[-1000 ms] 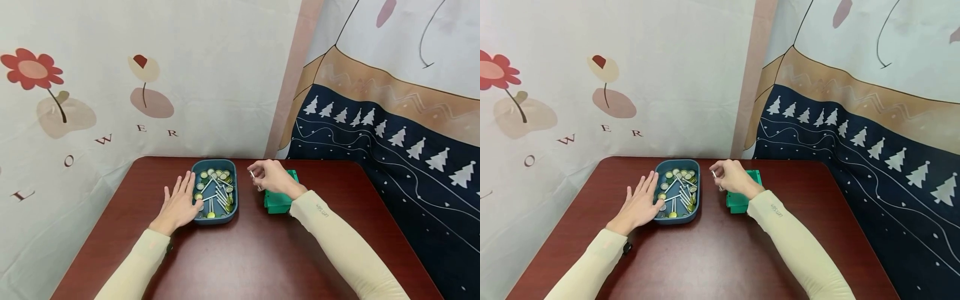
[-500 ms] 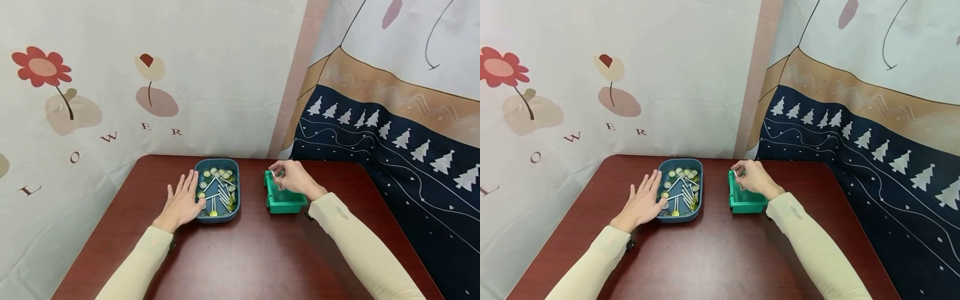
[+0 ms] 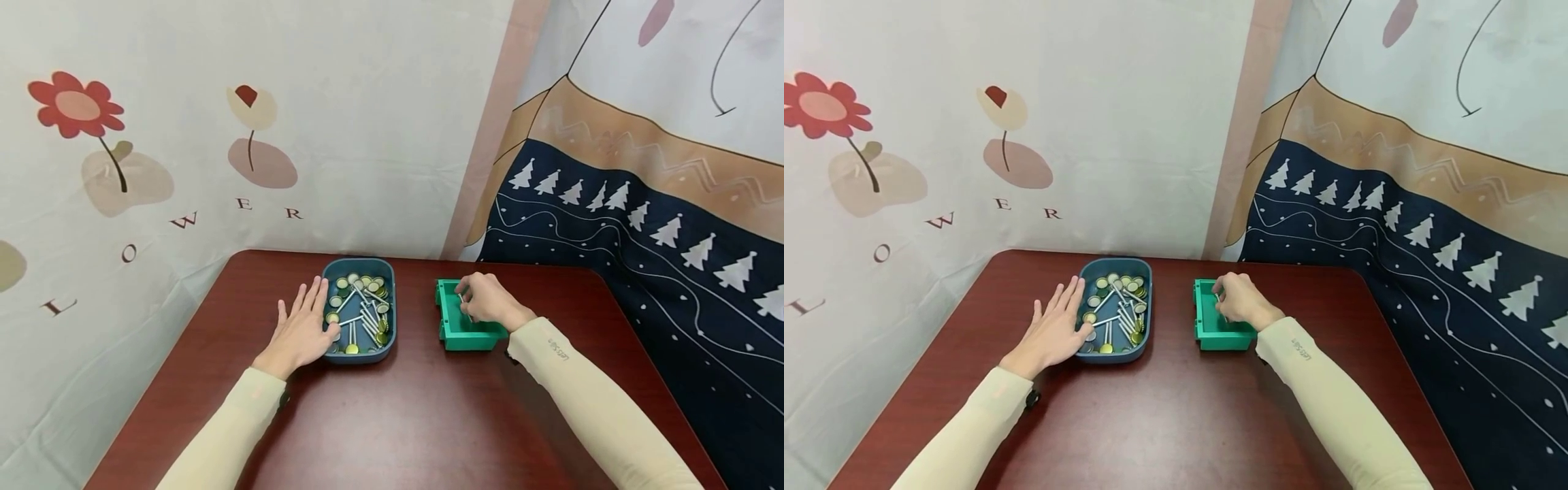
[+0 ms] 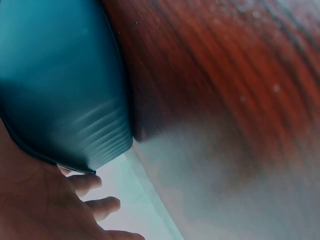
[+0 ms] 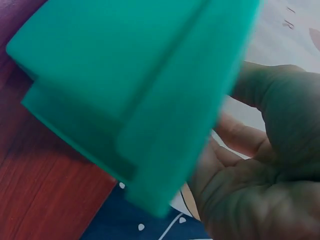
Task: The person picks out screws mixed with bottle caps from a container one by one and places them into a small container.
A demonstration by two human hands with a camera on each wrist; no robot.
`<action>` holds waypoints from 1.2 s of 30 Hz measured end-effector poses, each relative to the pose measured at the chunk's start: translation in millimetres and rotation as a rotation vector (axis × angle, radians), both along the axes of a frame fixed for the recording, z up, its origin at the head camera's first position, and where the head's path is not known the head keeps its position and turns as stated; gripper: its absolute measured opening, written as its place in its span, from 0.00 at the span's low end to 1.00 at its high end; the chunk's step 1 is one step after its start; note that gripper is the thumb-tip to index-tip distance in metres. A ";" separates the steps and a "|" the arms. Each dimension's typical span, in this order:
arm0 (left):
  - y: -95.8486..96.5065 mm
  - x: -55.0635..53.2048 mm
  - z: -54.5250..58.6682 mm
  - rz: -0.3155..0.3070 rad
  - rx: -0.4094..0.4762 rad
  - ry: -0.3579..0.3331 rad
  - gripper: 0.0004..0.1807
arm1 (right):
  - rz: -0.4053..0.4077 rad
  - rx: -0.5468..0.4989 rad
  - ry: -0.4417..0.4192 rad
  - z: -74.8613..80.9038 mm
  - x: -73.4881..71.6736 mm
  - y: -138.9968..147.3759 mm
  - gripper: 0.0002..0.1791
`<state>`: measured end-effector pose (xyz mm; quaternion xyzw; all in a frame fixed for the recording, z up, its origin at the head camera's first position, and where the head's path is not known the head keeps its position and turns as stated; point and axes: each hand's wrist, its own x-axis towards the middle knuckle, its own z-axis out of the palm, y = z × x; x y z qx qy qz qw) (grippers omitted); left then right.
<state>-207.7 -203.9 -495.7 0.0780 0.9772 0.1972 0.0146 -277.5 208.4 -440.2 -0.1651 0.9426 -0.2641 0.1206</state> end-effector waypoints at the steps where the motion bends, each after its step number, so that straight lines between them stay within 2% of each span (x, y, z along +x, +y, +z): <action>1: 0.0 0.0 0.2 0.001 0.000 -0.002 0.53 | 0.007 0.023 0.006 -1.1 -0.5 -0.9 0.20; 8: 2.2 -0.1 -1.1 -0.002 -0.001 -0.002 0.54 | 0.045 0.136 0.026 -6.9 -4.2 -4.5 0.20; 16: 1.8 -0.4 -1.4 0.003 -0.003 0.000 0.54 | 0.086 0.144 0.063 -8.5 -3.6 -11.3 0.20; 22: -0.9 0.4 -0.6 0.006 -0.014 -0.006 0.55 | 0.061 0.118 0.071 7.1 -0.1 -18.1 0.20; 30: -1.3 0.1 2.6 0.003 -0.019 -0.003 0.55 | 0.060 0.078 0.236 33.1 8.7 -43.8 0.17; 36: 0.6 0.9 4.3 0.000 -0.024 -0.014 0.56 | 0.108 0.046 0.242 35.6 14.6 -68.7 0.16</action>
